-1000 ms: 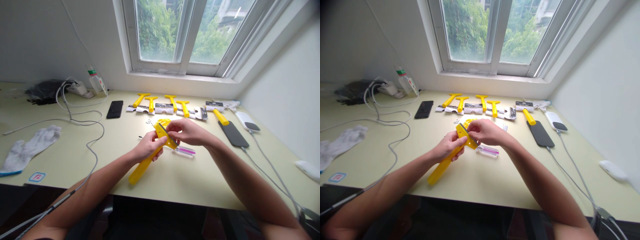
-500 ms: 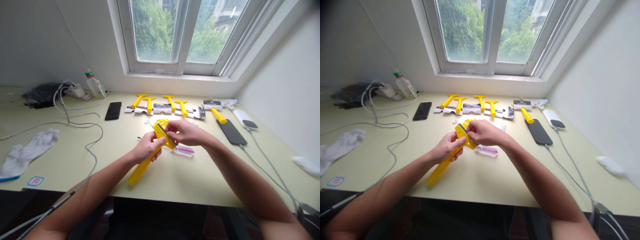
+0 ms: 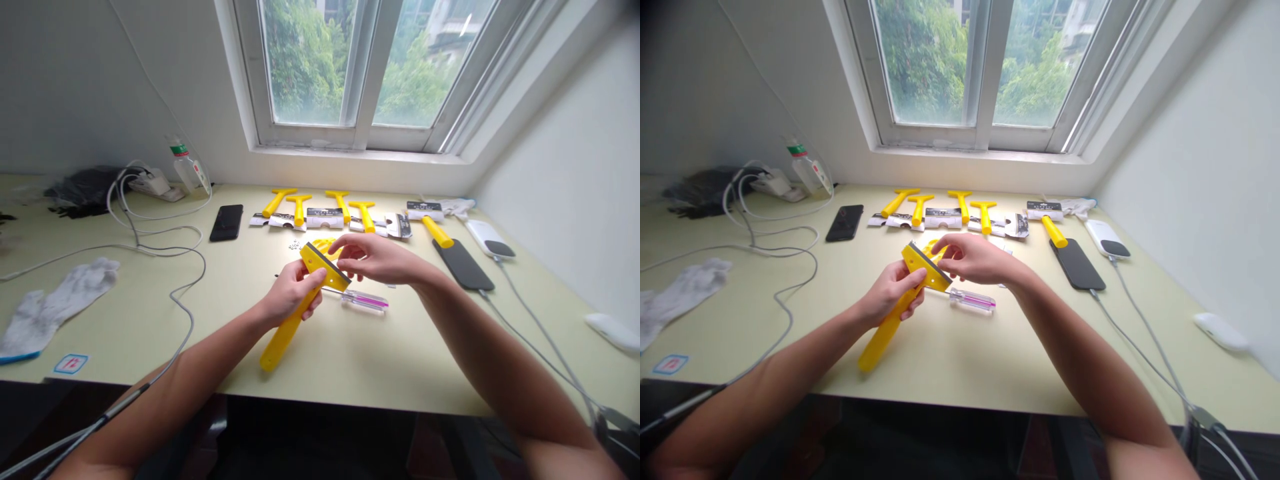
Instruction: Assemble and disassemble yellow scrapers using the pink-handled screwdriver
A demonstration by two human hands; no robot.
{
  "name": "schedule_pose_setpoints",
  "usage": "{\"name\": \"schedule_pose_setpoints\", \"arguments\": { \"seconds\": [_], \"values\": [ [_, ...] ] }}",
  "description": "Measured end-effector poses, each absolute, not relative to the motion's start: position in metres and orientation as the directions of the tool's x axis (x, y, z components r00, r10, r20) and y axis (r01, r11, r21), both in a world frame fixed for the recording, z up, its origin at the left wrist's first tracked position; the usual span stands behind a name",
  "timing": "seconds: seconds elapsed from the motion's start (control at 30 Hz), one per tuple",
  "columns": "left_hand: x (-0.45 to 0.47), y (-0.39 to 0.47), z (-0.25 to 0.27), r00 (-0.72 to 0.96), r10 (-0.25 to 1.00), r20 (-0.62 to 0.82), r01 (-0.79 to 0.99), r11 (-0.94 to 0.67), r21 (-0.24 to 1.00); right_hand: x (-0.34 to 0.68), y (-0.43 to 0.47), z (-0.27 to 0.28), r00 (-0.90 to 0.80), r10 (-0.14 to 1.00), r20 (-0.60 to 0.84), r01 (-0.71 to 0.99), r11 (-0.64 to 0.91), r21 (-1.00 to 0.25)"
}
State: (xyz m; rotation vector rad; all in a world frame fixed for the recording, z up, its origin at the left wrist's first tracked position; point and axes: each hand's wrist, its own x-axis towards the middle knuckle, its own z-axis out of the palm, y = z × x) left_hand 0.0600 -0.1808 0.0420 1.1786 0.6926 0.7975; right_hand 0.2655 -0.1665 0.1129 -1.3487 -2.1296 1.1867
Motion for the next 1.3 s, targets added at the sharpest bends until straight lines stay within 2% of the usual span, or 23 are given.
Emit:
{"name": "schedule_pose_setpoints", "arguments": {
  "seconds": [0.73,0.83,0.93,1.0,1.1,1.17,1.3],
  "values": [
    [0.062,-0.182,0.042,0.516,0.854,-0.06,-0.155,0.162,0.974,0.257,-0.17,0.103,-0.507,0.861,0.027,0.578,0.363,-0.731],
    [0.059,-0.18,0.042,0.498,0.866,-0.048,-0.166,0.15,0.975,0.265,-0.162,0.101,-0.484,0.869,0.101,0.596,0.412,-0.689],
    [0.057,-0.175,0.042,0.418,0.907,-0.056,-0.206,0.155,0.966,0.288,-0.144,0.095,-0.386,0.906,0.175,0.699,0.411,-0.586],
    [0.056,-0.171,0.042,0.36,0.931,-0.065,-0.243,0.16,0.957,0.307,-0.129,0.088,-0.308,0.945,0.113,0.823,0.324,-0.466],
    [0.057,-0.169,0.041,0.318,0.945,-0.081,-0.276,0.174,0.945,0.329,-0.112,0.074,-0.276,0.956,-0.1,0.916,0.23,-0.328],
    [0.058,-0.169,0.041,0.319,0.943,-0.091,-0.276,0.184,0.943,0.332,-0.106,0.065,-0.303,0.94,-0.159,0.919,0.243,-0.311],
    [0.059,-0.171,0.041,0.333,0.938,-0.094,-0.263,0.188,0.946,0.321,-0.106,0.051,-0.348,0.925,-0.151,0.908,0.293,-0.3]
  ]
}}
